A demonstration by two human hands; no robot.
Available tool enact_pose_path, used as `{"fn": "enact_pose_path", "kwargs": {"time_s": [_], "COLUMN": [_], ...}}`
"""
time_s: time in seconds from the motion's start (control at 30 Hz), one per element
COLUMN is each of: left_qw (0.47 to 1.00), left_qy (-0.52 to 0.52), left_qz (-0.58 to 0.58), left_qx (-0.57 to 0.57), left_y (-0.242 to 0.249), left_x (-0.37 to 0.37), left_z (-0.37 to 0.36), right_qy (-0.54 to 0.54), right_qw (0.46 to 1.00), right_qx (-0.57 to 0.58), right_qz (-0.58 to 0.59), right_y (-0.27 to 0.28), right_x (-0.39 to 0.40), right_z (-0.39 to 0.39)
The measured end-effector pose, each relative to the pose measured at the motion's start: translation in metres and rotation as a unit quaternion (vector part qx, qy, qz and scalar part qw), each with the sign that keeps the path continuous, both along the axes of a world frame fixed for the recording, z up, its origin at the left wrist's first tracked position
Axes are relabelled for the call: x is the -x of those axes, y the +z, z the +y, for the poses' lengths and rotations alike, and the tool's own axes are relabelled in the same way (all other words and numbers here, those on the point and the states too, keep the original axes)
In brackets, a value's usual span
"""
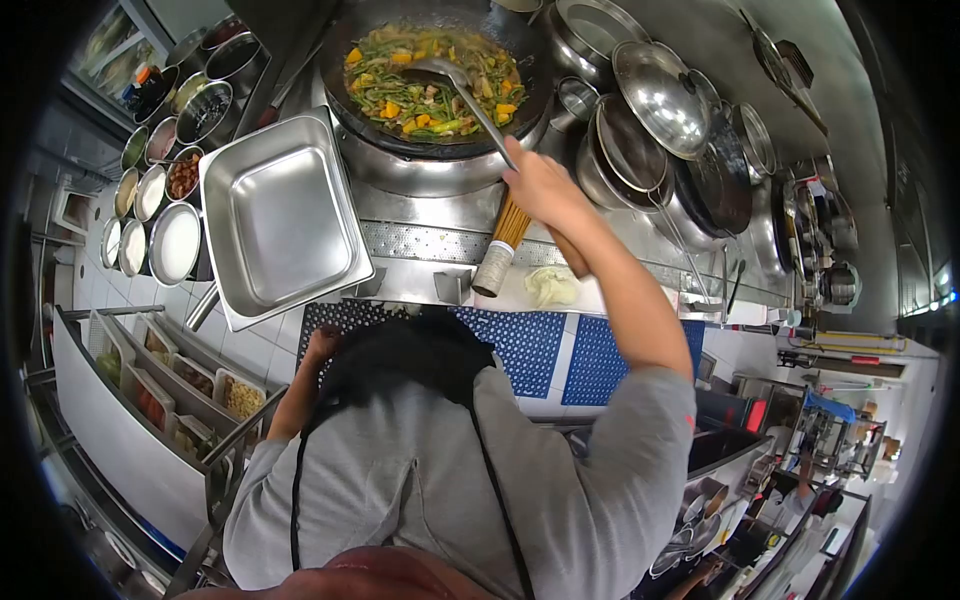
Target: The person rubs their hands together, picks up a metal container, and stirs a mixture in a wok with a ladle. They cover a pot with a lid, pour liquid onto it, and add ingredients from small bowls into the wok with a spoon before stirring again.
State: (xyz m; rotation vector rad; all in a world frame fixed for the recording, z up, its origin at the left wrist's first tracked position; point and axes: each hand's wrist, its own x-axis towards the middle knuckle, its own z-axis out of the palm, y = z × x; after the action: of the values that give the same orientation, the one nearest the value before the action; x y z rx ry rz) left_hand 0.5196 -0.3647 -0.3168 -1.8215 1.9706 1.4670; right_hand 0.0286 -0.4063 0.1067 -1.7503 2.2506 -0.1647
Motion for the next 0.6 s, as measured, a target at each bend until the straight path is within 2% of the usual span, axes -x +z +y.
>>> {"fn": "enact_pose_path", "kwargs": {"time_s": [0.1,0.13,0.2,0.27,0.33,0.4,0.43,0.5,0.57,0.6], "left_qw": [0.998,0.997,0.991,0.984,0.973,0.987,0.991,0.989,0.978,0.981], "left_qy": [0.056,0.075,0.113,0.151,0.202,0.148,0.119,0.137,0.182,0.166], "left_qz": [0.001,0.023,0.067,0.077,0.075,0.057,0.049,0.041,0.072,0.08], "left_qx": [-0.02,-0.012,0.001,-0.053,-0.082,-0.042,-0.022,-0.048,-0.072,-0.06], "left_y": [0.015,0.005,-0.022,-0.006,0.003,-0.012,-0.004,0.017,0.026,-0.003], "left_x": [-0.011,-0.022,-0.046,-0.05,-0.055,-0.068,-0.065,-0.055,-0.047,-0.054], "left_z": [0.01,0.015,0.023,0.021,0.037,0.041,0.039,0.036,0.033,0.03], "right_qy": [0.006,0.014,0.013,0.013,0.024,0.016,0.012,0.001,0.0,0.011], "right_qw": [1.0,1.0,0.999,0.996,0.999,0.999,1.0,1.0,1.0,1.0], "right_qx": [0.028,0.014,-0.03,-0.081,-0.029,0.011,0.003,-0.01,-0.028,-0.027], "right_qz": [0.003,0.008,0.011,0.033,0.035,0.029,0.027,0.02,0.01,0.005], "right_y": [-0.026,-0.025,0.011,0.027,0.012,-0.015,-0.022,-0.028,-0.006,0.012], "right_x": [-0.013,-0.013,-0.027,-0.021,-0.013,-0.006,-0.012,-0.021,-0.02,-0.013], "right_z": [-0.024,-0.016,0.011,0.015,-0.004,-0.031,-0.033,-0.033,-0.009,0.006]}}
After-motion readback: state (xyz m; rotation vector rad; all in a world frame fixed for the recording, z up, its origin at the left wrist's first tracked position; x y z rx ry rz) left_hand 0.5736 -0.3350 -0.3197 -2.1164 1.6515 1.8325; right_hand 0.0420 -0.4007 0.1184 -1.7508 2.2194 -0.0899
